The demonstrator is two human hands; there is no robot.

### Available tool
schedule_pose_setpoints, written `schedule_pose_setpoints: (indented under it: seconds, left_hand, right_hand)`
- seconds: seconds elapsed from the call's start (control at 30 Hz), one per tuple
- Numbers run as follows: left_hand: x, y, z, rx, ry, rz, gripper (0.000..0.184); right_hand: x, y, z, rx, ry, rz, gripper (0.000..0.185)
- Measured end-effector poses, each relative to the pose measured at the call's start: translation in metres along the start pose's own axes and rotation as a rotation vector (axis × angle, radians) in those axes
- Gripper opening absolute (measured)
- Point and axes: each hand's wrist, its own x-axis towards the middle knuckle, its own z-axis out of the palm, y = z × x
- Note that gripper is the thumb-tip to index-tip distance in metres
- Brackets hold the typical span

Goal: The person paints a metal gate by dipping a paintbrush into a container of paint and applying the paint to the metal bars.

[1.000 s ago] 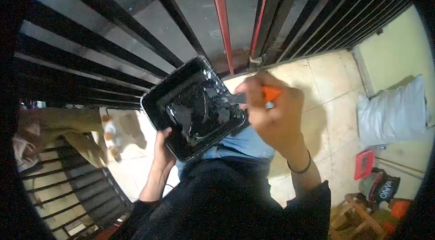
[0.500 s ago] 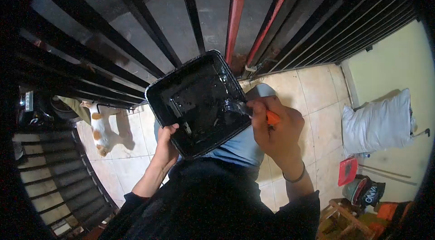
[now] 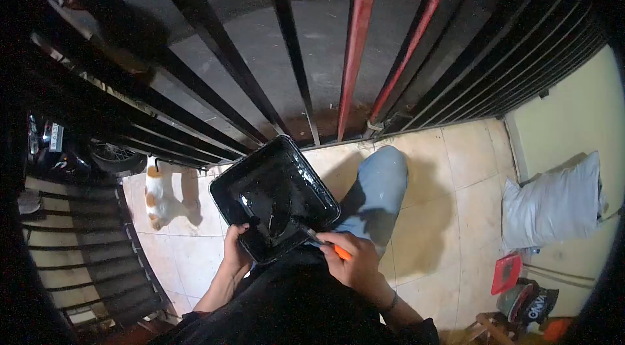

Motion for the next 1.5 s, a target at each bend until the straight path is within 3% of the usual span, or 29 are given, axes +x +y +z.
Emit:
schedule_pose_setpoints:
  seconds: [0.1,0.13,0.3,0.37,0.43,0.5,0.57,0.7,0.83,0.9,1.03,1.1,1.23,1.37,1.43,1.5]
  left_hand:
    - [-0.005,-0.003,-0.005,-0.065,0.052,0.001,0.041]
    - [-0.006,-0.002,-0.005,-0.078,0.074,0.008,0.041]
    - [-0.006,0.006,-0.001,-0.024,0.049,0.145,0.040]
    - [-0.006,0.011,0.002,-0.081,-0.004,0.133,0.040]
    - [-0.012,0.015,0.017,-0.046,0.048,0.181,0.040]
    - [-0.013,0.018,0.016,-0.027,0.034,0.160,0.041]
    - [-0.014,0.014,0.018,-0.012,0.166,0.188,0.045]
    - [-0.018,0.014,0.020,0.008,0.154,0.181,0.044]
    - [-0.016,0.004,0.028,0.023,0.254,0.242,0.044]
    - [-0.018,0.001,0.034,0.020,0.266,0.250,0.045]
    - [-0.021,-0.001,0.036,0.028,0.275,0.263,0.044]
    - [-0.020,-0.003,0.034,0.000,0.254,0.269,0.043]
    - [-0.019,-0.001,0.027,0.021,0.246,0.210,0.045]
    - [-0.020,-0.001,0.044,0.017,0.343,0.275,0.048]
    - [-0.019,-0.001,0.044,0.007,0.371,0.275,0.048]
    - [-0.020,0.003,0.044,0.015,0.326,0.254,0.047]
  right_hand:
    - [-0.019,0.004,0.006,0.258,0.185,0.016,0.020]
    - [-0.017,0.006,0.005,0.114,0.140,0.017,0.027]
    - [-0.002,-0.002,0.001,0.186,0.239,-0.075,0.020]
    - [0.008,-0.002,0.002,0.152,0.159,-0.112,0.017]
    - [0.005,-0.001,0.005,0.281,0.241,-0.051,0.016]
    - [0.011,-0.002,0.003,0.262,0.170,0.035,0.016]
    - [0.011,0.001,0.004,0.298,0.199,0.010,0.013]
    - [0.019,0.010,0.004,0.293,0.191,-0.041,0.013]
    - [0.012,0.022,0.002,0.462,0.187,0.111,0.010]
    - [0.018,0.028,0.005,0.318,0.169,-0.072,0.017]
    - [0.025,0.022,-0.003,0.351,0.201,-0.108,0.012]
    - [0.024,0.028,-0.001,0.291,0.133,-0.083,0.012]
    - [0.028,0.030,0.001,0.359,0.200,-0.085,0.013]
    - [0.025,0.031,0.009,0.384,0.208,-0.071,0.009]
    - [0.027,0.036,0.016,0.374,0.093,-0.062,0.018]
    - [0.030,0.032,0.013,0.400,0.105,-0.005,0.014]
